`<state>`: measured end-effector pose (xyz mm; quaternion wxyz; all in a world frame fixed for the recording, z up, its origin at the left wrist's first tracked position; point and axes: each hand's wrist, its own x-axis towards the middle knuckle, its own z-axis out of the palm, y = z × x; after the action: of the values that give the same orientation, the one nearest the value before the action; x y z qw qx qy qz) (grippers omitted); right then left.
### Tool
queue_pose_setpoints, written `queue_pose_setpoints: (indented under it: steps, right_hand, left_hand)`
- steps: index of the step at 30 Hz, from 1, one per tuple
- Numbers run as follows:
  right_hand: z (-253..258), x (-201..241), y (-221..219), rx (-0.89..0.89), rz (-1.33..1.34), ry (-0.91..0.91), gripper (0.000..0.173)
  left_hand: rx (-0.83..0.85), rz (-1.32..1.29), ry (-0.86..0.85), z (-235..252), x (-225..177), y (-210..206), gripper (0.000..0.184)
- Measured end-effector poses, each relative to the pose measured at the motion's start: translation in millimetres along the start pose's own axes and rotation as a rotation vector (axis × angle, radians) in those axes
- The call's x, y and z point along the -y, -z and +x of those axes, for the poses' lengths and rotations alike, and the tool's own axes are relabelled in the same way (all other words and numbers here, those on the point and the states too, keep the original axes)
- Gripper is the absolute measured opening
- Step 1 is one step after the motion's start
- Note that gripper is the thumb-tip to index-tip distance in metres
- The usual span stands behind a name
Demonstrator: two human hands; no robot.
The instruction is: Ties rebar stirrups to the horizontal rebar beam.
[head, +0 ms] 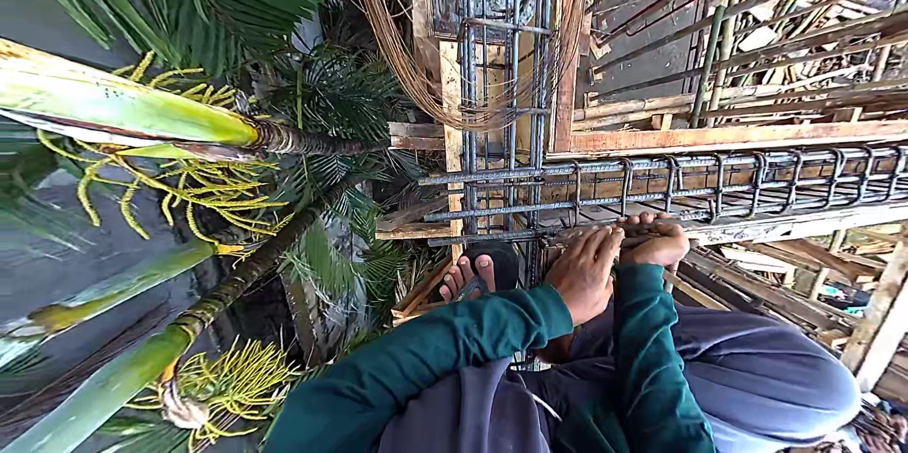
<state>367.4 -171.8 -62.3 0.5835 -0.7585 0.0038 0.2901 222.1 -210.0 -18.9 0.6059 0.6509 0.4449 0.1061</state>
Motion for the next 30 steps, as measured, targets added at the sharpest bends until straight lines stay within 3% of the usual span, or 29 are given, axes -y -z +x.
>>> queue_pose_setpoints:
  steps: [3, 6, 10, 14, 15, 18, 20, 22, 24, 26, 28, 30]
  right_hand:
    - [-2.5, 5.2, 3.4, 0.009, 0.004, -0.012, 0.022]
    - [-5.3, 11.3, 17.8, 0.206, 0.088, 0.000, 0.020]
    - [-28.1, 27.4, 31.9, 0.666, 0.149, 0.148, 0.031]
    - [-59.9, 59.8, 13.6, 1.241, -0.286, 0.404, 0.037]
    - [-62.9, 67.4, 11.4, 1.369, -0.385, 0.423, 0.036]
    - [-67.1, 77.1, 5.2, 1.645, -0.491, 0.367, 0.030]
    - [-64.4, 82.5, 15.7, 1.592, -0.523, 0.310, 0.031]
    - [-52.6, 96.3, 35.4, 1.546, -0.613, 0.253, 0.042]
    - [-38.9, 115.7, 64.0, 1.582, -0.683, 0.099, 0.074]
    - [-27.7, 130.5, 87.7, 1.485, -0.627, -0.225, 0.101]
    - [-29.7, 138.3, 83.0, 1.264, -0.892, -0.368, 0.109]
    - [-41.0, 132.0, 61.5, 1.270, -1.349, -0.453, 0.107]
  left_hand:
    - [0.001, -0.026, 0.042, 3.7, -2.0, 1.9, 0.069]
    - [-0.011, -0.037, 0.076, 15.5, -7.3, 19.0, 0.078]
    - [0.160, -0.023, 0.108, 23.4, -11.3, 43.5, 0.091]
    - [0.265, -0.205, 0.077, 30.7, 4.7, 72.3, 0.098]
    - [0.296, -0.316, 0.013, 31.2, 15.1, 76.2, 0.091]
    - [0.404, -0.477, -0.042, 29.8, 33.7, 78.7, 0.037]
    - [0.402, -0.331, 0.001, 31.2, 29.9, 72.6, 0.039]
    - [0.371, -0.198, -0.013, 31.9, 20.1, 65.6, 0.045]
    - [0.341, -0.088, -0.103, 23.4, 16.8, 44.3, 0.039]
    - [0.310, 0.052, -0.238, 13.0, 21.1, 16.9, 0.033]
    - [0.296, 0.159, -0.303, 6.4, 24.5, 0.9, 0.029]
    - [0.341, 0.199, -0.272, 7.5, 19.5, 2.8, 0.031]
